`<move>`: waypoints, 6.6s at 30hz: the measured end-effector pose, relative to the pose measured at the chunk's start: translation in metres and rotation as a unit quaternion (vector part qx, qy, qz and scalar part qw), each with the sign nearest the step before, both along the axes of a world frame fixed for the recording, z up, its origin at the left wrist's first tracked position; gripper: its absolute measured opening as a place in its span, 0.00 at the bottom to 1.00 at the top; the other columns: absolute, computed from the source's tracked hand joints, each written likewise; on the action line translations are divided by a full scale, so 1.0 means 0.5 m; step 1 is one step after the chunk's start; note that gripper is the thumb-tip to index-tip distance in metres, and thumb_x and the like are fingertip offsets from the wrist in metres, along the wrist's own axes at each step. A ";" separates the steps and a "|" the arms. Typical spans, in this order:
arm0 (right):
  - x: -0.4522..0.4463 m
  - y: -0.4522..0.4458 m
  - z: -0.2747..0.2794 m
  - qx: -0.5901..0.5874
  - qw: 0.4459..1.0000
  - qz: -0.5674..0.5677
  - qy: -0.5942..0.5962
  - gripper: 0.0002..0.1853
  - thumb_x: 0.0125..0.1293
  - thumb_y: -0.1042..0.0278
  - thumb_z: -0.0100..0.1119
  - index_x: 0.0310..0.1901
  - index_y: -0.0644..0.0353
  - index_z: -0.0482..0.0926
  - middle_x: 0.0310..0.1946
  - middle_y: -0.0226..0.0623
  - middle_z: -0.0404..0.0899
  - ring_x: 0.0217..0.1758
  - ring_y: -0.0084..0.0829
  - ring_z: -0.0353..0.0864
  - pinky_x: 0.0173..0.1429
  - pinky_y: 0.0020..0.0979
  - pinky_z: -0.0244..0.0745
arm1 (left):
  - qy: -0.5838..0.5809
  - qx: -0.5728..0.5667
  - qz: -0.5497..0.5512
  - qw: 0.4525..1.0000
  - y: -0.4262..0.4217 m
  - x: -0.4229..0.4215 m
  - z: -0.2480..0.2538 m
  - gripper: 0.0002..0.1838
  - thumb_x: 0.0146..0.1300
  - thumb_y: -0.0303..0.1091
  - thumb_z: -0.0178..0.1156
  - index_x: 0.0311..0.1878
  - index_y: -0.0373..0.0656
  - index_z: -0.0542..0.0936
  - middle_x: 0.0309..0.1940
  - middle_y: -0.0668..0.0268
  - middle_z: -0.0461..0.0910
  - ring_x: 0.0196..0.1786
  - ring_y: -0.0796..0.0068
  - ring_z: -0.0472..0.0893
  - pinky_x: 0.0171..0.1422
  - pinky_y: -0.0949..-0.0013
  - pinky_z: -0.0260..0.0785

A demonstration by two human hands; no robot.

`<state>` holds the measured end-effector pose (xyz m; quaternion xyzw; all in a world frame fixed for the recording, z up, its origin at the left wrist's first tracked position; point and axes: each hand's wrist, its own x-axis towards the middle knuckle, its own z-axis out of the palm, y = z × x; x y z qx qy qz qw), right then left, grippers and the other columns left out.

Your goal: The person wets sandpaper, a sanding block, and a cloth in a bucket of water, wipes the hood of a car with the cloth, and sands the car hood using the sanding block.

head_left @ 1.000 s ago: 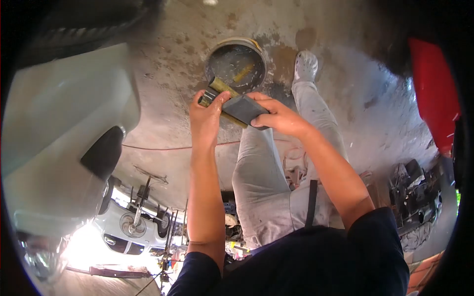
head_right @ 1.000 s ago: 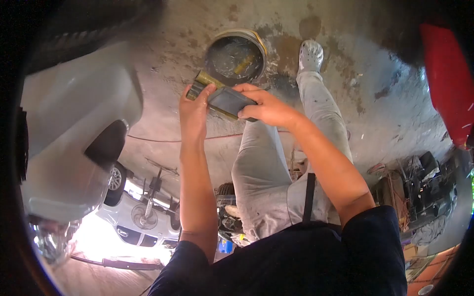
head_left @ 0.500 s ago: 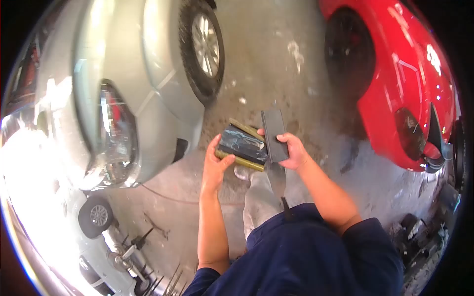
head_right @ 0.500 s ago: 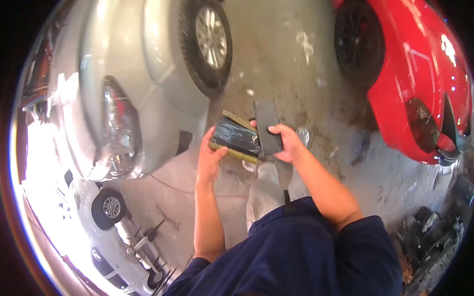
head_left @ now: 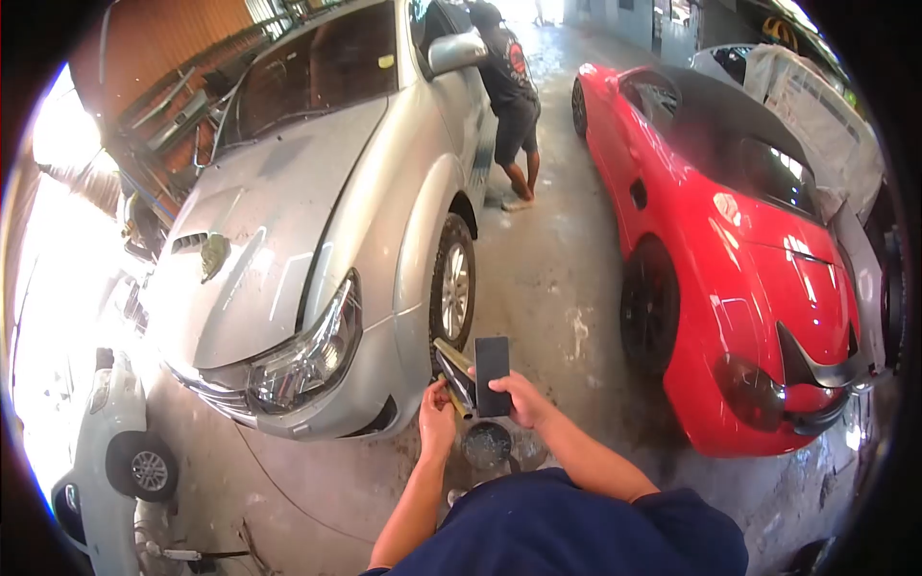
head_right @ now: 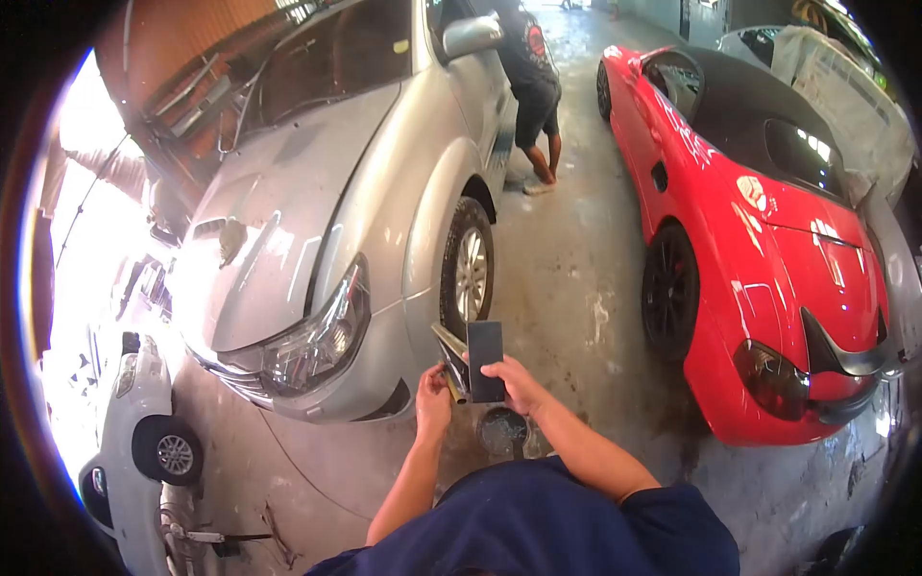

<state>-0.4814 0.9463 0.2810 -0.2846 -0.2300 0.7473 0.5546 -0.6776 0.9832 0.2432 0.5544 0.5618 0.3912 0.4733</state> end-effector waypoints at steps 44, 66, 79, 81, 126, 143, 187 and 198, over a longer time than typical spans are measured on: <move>-0.054 -0.028 -0.094 -0.055 0.993 0.033 -0.104 0.22 0.70 0.54 0.63 0.56 0.64 0.80 0.45 0.32 0.83 0.45 0.25 0.81 0.51 0.30 0.77 | -0.276 -0.174 0.005 0.945 0.009 -0.094 0.025 0.12 0.66 0.26 0.66 0.49 0.47 0.76 0.39 0.72 0.77 0.37 0.79 0.76 0.44 0.72 0.71; -0.067 -0.031 -0.128 -0.131 0.991 -0.004 0.027 0.25 0.74 0.45 0.58 0.53 0.62 0.82 0.43 0.35 0.86 0.41 0.29 0.86 0.46 0.34 0.82 | -0.266 -0.287 0.014 0.920 -0.036 -0.044 -0.045 0.17 0.79 0.44 0.49 0.61 0.47 0.76 0.50 0.69 0.81 0.53 0.73 0.78 0.56 0.62 0.70; -0.066 -0.049 -0.122 -0.117 0.988 -0.022 -0.102 0.22 0.76 0.53 0.56 0.60 0.62 0.75 0.49 0.35 0.83 0.46 0.27 0.84 0.47 0.33 0.81 | -0.169 -0.136 0.094 0.972 -0.028 -0.085 -0.036 0.11 0.68 0.34 0.65 0.46 0.44 0.75 0.38 0.73 0.75 0.39 0.82 0.73 0.41 0.72 0.67; -0.069 -0.047 -0.113 -0.091 0.987 -0.049 -0.125 0.22 0.77 0.56 0.55 0.63 0.62 0.72 0.50 0.35 0.82 0.47 0.27 0.84 0.47 0.33 0.81 | -0.153 -0.118 0.098 0.976 -0.030 -0.091 -0.027 0.10 0.68 0.33 0.65 0.46 0.44 0.74 0.36 0.74 0.73 0.37 0.82 0.71 0.40 0.72 0.67; -0.082 -0.004 -0.151 0.019 0.919 -0.049 -0.391 0.24 0.59 0.61 0.70 0.51 0.67 0.75 0.38 0.34 0.78 0.42 0.24 0.75 0.46 0.32 0.73 | 0.108 0.094 -0.045 0.989 -0.066 -0.036 0.076 0.17 0.72 0.25 0.53 0.63 0.36 0.71 0.49 0.57 0.78 0.47 0.68 0.77 0.57 0.64 0.71; -0.089 -0.035 -0.113 0.166 0.918 0.006 -0.361 0.44 0.54 0.55 0.77 0.67 0.66 0.64 0.52 0.43 0.79 0.55 0.29 0.78 0.61 0.32 0.72 | 0.212 0.139 -0.085 0.964 -0.033 -0.041 0.044 0.15 0.53 0.28 0.70 0.43 0.38 0.78 0.43 0.57 0.78 0.51 0.56 0.78 0.60 0.58 0.69; 0.057 -0.031 -0.193 0.014 0.830 -0.130 -0.542 0.16 0.71 0.56 0.60 0.48 0.62 0.81 0.42 0.40 0.86 0.43 0.35 0.84 0.49 0.35 0.76 | -0.180 -0.220 -0.158 0.946 -0.008 -0.020 -0.033 0.26 0.77 0.47 0.56 0.63 0.32 0.76 0.57 0.58 0.81 0.57 0.71 0.81 0.65 0.66 0.70; -0.010 -0.030 -0.146 -0.175 0.926 -0.175 -0.286 0.22 0.77 0.49 0.51 0.55 0.60 0.76 0.39 0.38 0.80 0.39 0.27 0.77 0.44 0.33 0.74 | -0.277 -0.304 -0.004 0.912 -0.034 -0.018 -0.099 0.25 0.77 0.46 0.56 0.68 0.40 0.73 0.58 0.62 0.82 0.58 0.69 0.81 0.64 0.62 0.73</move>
